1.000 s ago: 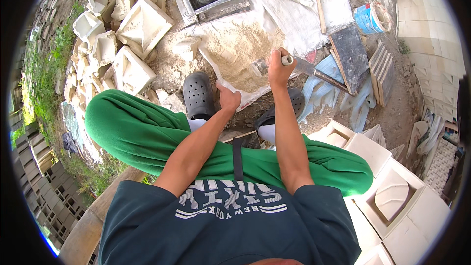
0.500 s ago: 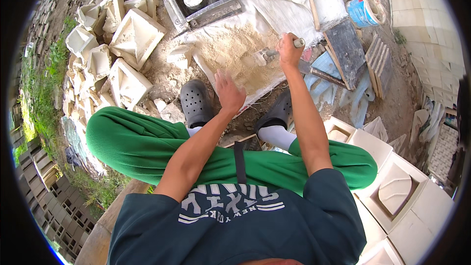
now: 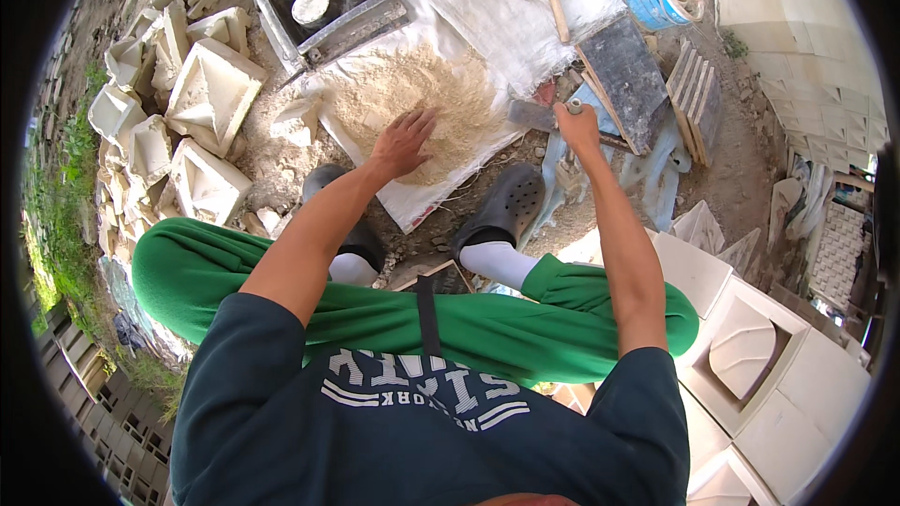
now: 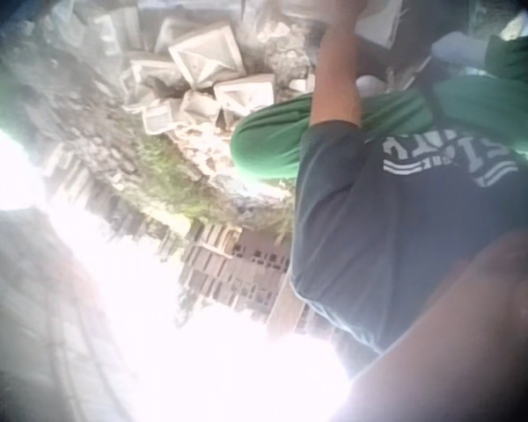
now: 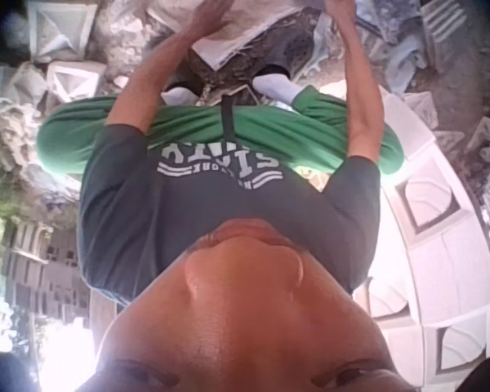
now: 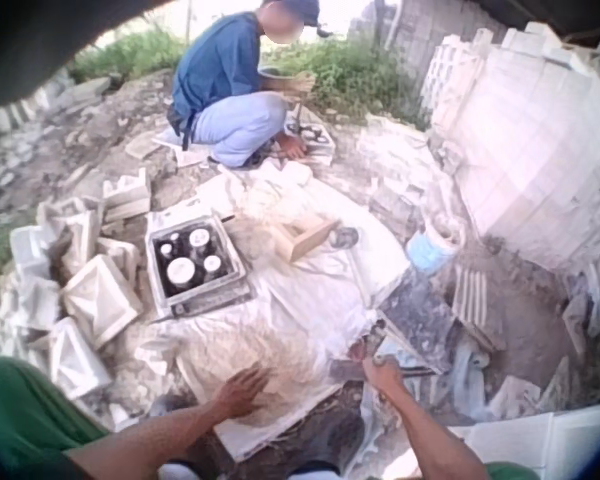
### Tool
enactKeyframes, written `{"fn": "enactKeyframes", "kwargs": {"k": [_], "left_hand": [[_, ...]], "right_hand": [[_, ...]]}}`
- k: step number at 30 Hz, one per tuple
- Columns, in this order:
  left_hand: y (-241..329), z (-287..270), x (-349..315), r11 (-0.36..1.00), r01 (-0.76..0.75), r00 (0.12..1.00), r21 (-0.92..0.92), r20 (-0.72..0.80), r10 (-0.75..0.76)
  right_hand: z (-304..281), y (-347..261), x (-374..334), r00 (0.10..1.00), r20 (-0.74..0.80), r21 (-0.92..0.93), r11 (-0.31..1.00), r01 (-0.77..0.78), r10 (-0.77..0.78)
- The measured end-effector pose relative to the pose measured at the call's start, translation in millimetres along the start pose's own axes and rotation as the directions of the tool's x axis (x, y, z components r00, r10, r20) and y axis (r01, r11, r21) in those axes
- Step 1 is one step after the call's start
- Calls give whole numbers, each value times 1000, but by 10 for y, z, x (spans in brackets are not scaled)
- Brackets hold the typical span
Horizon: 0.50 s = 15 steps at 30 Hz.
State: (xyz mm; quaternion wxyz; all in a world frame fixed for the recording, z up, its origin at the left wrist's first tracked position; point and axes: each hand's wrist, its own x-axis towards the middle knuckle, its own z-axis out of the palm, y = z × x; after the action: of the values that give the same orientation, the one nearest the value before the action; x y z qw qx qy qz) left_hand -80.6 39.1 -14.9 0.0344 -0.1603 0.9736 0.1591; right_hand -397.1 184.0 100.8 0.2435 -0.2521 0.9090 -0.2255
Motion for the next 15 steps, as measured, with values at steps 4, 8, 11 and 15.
{"fn": "enactKeyframes", "kwargs": {"k": [4,8,11,15], "left_hand": [[-135,-55,-80,1000,1,998,30,56,-3],[-90,-162,-126,974,47,989,221,127,-77],[4,-218,-143,944,178,961,277,155,-227],[-47,-214,-229,985,160,986,70,25,-162]], "right_hand": [[200,155,116,1000,-12,-250,968,11,-14],[278,65,344,997,67,-307,952,-4,26],[318,80,445,991,111,-373,927,-34,81],[366,102,459,999,36,-512,858,31,-14]]}}
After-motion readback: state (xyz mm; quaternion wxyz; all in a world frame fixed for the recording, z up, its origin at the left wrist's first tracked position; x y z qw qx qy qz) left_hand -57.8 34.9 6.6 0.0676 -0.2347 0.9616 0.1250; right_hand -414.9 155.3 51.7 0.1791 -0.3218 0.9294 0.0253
